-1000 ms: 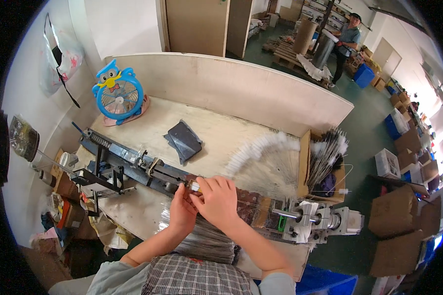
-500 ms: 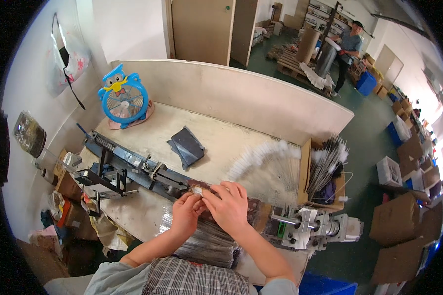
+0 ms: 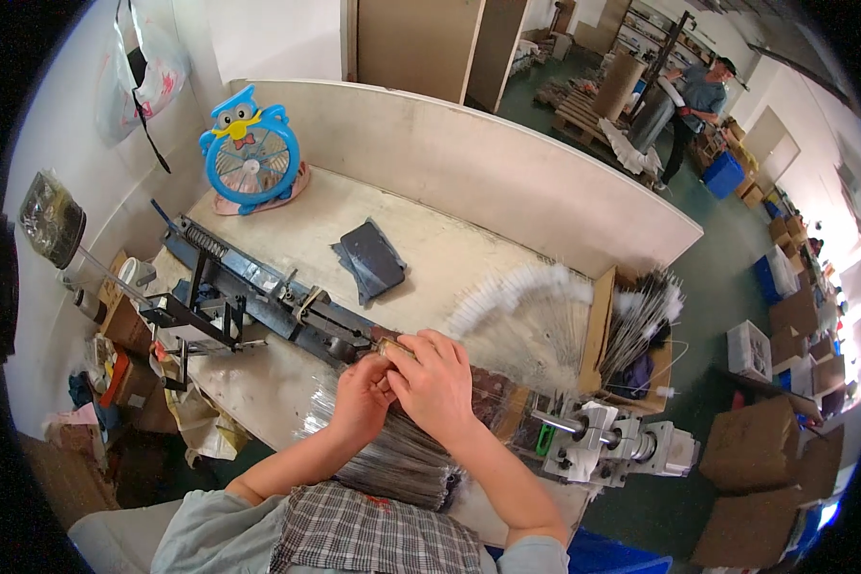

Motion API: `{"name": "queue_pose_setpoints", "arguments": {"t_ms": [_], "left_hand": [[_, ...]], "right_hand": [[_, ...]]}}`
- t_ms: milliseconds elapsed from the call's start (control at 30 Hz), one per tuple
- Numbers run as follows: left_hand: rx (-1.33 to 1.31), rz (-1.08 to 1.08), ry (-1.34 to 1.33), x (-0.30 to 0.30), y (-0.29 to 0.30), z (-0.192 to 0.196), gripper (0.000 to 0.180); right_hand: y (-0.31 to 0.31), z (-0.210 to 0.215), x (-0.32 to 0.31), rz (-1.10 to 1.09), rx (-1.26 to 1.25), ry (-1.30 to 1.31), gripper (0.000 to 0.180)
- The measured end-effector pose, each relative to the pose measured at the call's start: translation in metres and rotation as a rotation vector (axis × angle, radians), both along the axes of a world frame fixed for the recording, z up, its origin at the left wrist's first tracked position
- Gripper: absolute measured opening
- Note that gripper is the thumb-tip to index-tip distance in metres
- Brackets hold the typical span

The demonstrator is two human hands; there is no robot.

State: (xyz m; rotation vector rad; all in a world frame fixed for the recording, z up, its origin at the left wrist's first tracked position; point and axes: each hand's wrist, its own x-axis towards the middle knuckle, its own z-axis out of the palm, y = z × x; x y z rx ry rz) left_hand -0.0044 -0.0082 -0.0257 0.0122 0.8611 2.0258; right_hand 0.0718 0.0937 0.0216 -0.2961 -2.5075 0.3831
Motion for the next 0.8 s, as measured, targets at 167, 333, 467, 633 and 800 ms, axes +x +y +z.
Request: {"name": "queue_pose_setpoints", "arguments": {"t_ms": [167, 333, 467, 633, 800], "left_hand": [[0.017, 0.01, -0.047, -0.0017, -0.0013, 0.0001, 0.026], [0.028, 0.036, -0.077, 0.0005, -0.0013, 0.0063, 0.026], [0.036, 0.058, -0.111, 0.0017, -0.0002, 0.0046, 0.026], [0.03, 0.091, -0.107, 0.0009, 0.0002, 0.0013, 0.031], [0.02, 0.062, -0.127, 0.0015, 0.0004, 0.0024, 0.028]], "right_hand": [[-0.0018, -0.0019, -0.0046, -0.001, -0.055, 0.044, 0.03], [-0.0066, -0.0047, -0.0063, -0.03, -0.046, 0.07, 0.028], [-0.0082, -0.0045, -0.0069, -0.042, -0.048, 0.063, 0.028], [-0.0096, -0.0022, -0.0088, -0.042, -0.037, 0.064, 0.027], [-0.0091, -0.0058, -0.0102, -0.067, -0.064, 0.099, 0.029]]}}
